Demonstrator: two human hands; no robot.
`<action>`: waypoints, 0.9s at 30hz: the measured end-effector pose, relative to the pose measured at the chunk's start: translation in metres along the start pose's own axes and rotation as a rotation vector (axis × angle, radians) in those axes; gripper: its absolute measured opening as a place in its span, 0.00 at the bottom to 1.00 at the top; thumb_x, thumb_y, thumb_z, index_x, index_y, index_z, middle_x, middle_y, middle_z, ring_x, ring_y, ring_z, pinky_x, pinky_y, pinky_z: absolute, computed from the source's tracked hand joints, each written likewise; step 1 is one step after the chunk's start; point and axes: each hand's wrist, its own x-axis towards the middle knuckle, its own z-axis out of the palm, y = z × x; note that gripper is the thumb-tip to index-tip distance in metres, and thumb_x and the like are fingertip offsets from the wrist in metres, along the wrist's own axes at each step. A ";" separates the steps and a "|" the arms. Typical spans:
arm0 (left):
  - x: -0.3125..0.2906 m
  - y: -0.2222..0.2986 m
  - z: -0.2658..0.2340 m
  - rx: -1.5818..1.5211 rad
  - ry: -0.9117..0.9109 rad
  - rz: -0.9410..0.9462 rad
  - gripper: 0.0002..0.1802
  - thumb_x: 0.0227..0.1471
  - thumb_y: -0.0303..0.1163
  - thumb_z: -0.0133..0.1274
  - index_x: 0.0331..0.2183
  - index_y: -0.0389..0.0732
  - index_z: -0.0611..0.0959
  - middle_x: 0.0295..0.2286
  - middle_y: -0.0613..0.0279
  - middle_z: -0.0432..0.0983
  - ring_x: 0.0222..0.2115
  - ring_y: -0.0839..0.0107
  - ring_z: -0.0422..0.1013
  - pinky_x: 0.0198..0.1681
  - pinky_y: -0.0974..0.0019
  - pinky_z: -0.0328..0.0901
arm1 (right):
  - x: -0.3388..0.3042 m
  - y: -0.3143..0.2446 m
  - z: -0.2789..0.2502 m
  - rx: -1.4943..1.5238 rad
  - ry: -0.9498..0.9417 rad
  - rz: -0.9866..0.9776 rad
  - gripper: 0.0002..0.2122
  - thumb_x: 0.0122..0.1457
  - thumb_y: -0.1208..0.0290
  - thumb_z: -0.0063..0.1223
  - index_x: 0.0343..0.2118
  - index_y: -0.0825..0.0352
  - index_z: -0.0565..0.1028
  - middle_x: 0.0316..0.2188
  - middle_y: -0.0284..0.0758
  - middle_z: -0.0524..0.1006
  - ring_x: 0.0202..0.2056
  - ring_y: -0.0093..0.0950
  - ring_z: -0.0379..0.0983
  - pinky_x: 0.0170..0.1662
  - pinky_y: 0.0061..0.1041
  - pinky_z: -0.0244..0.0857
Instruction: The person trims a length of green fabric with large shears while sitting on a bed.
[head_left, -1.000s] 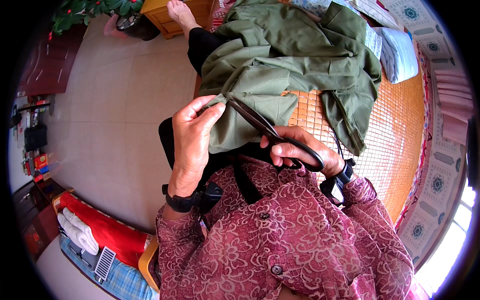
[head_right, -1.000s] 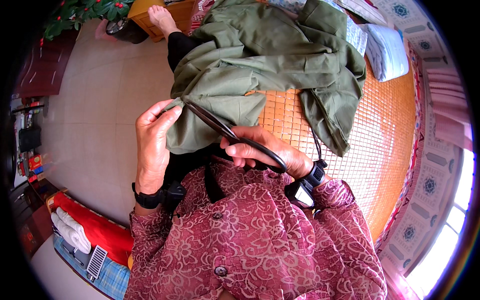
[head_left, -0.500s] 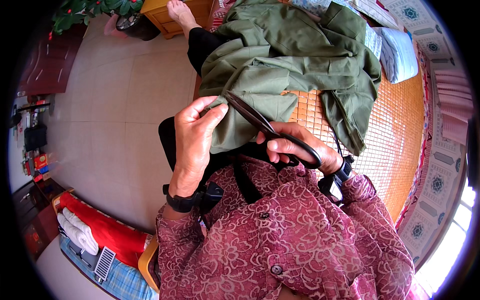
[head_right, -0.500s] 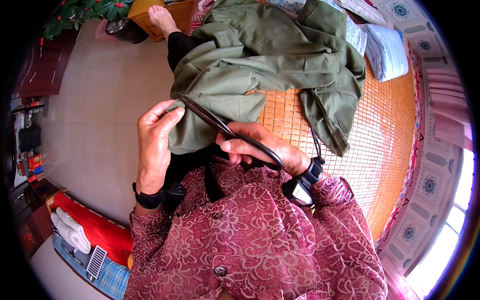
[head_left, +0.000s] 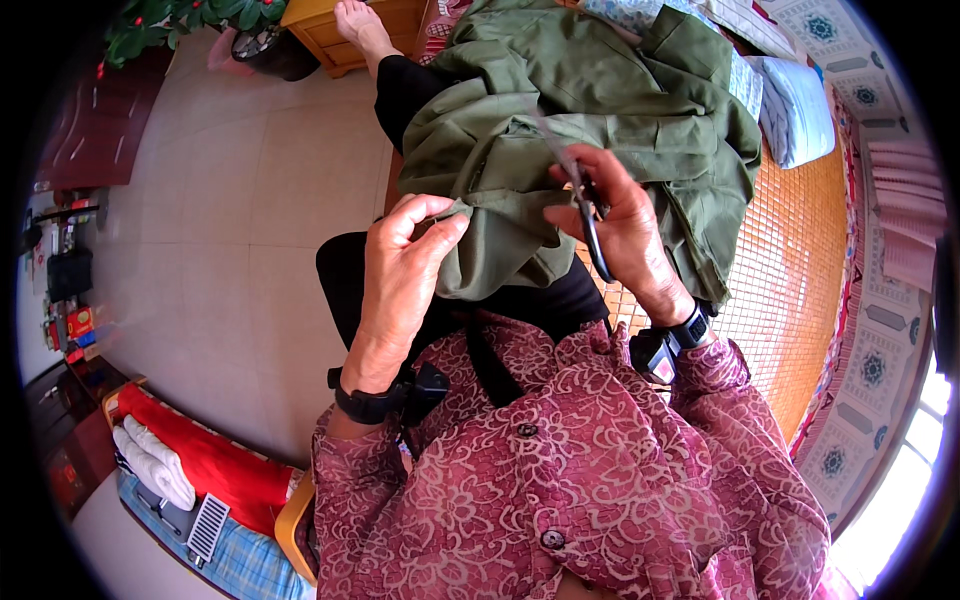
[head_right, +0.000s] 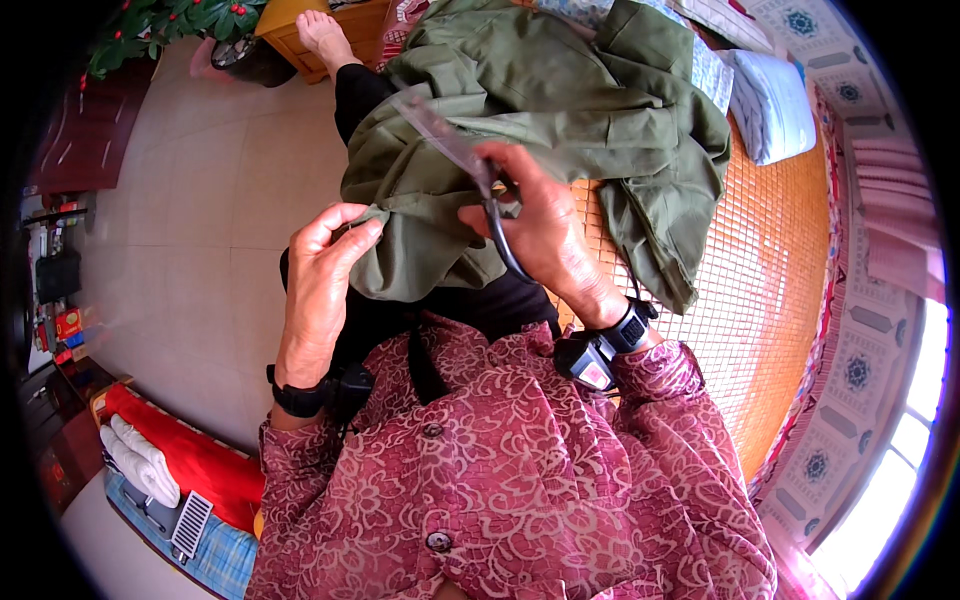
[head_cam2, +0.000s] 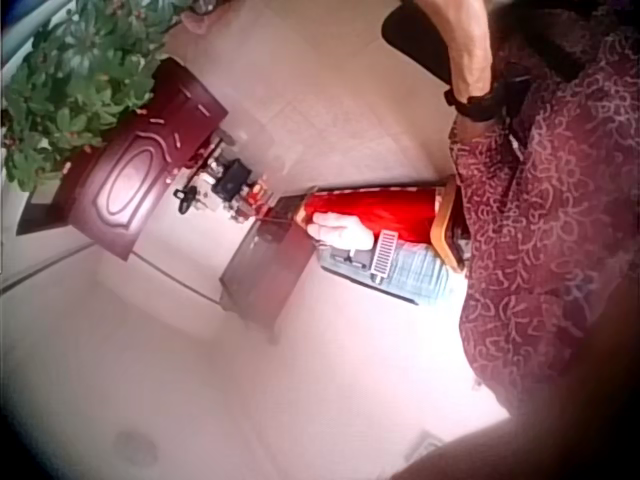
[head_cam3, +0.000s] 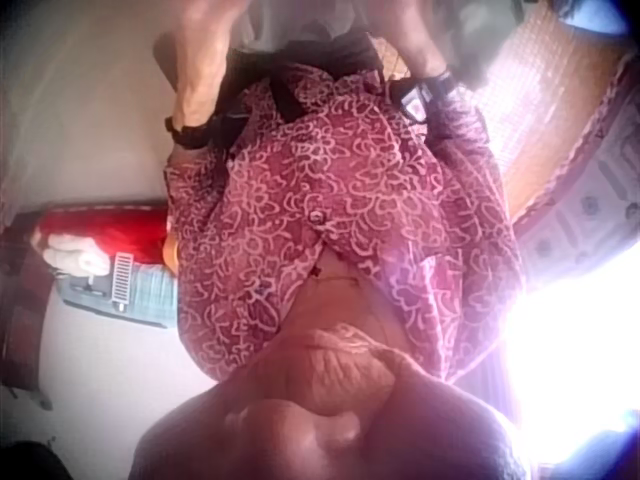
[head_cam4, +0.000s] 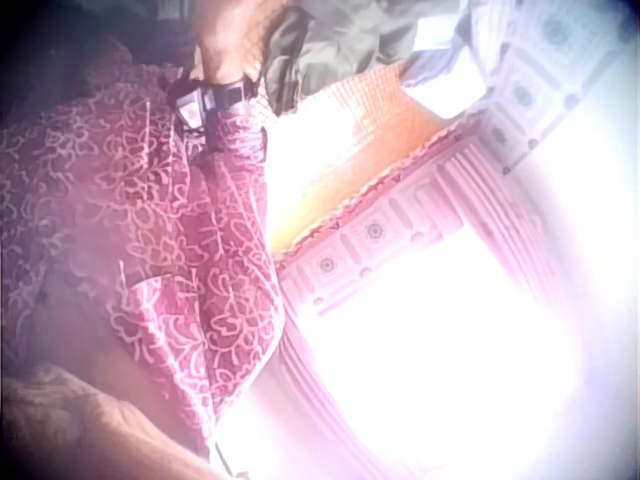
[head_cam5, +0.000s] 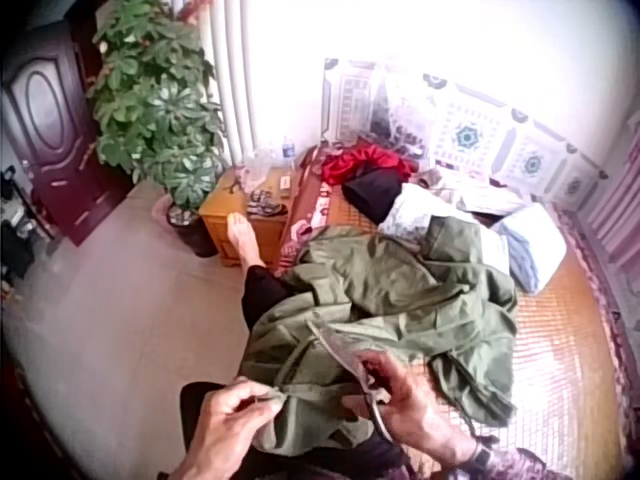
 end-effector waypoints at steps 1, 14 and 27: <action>0.000 0.000 0.001 -0.063 0.002 -0.033 0.09 0.49 0.26 0.54 0.34 0.31 0.79 0.26 0.69 0.74 0.28 0.85 0.66 0.34 0.79 0.61 | -0.001 0.000 0.000 0.002 -0.001 0.000 0.24 0.44 0.75 0.64 0.46 0.65 0.68 0.31 0.35 0.74 0.33 0.25 0.71 0.36 0.24 0.66; 0.002 0.007 0.001 -0.276 -0.073 -0.122 0.08 0.50 0.26 0.53 0.34 0.32 0.79 0.28 0.67 0.76 0.29 0.83 0.69 0.36 0.78 0.63 | 0.003 0.004 -0.014 -0.105 0.092 0.126 0.22 0.44 0.76 0.59 0.45 0.67 0.68 0.30 0.38 0.77 0.31 0.28 0.75 0.36 0.25 0.68; 0.003 0.007 0.005 -0.311 0.052 -0.047 0.12 0.48 0.24 0.54 0.37 0.29 0.79 0.26 0.68 0.75 0.27 0.85 0.67 0.32 0.80 0.60 | -0.043 -0.029 -0.030 0.586 -0.633 0.538 0.20 0.58 0.55 0.46 0.42 0.69 0.71 0.21 0.29 0.72 0.24 0.16 0.65 0.28 0.15 0.57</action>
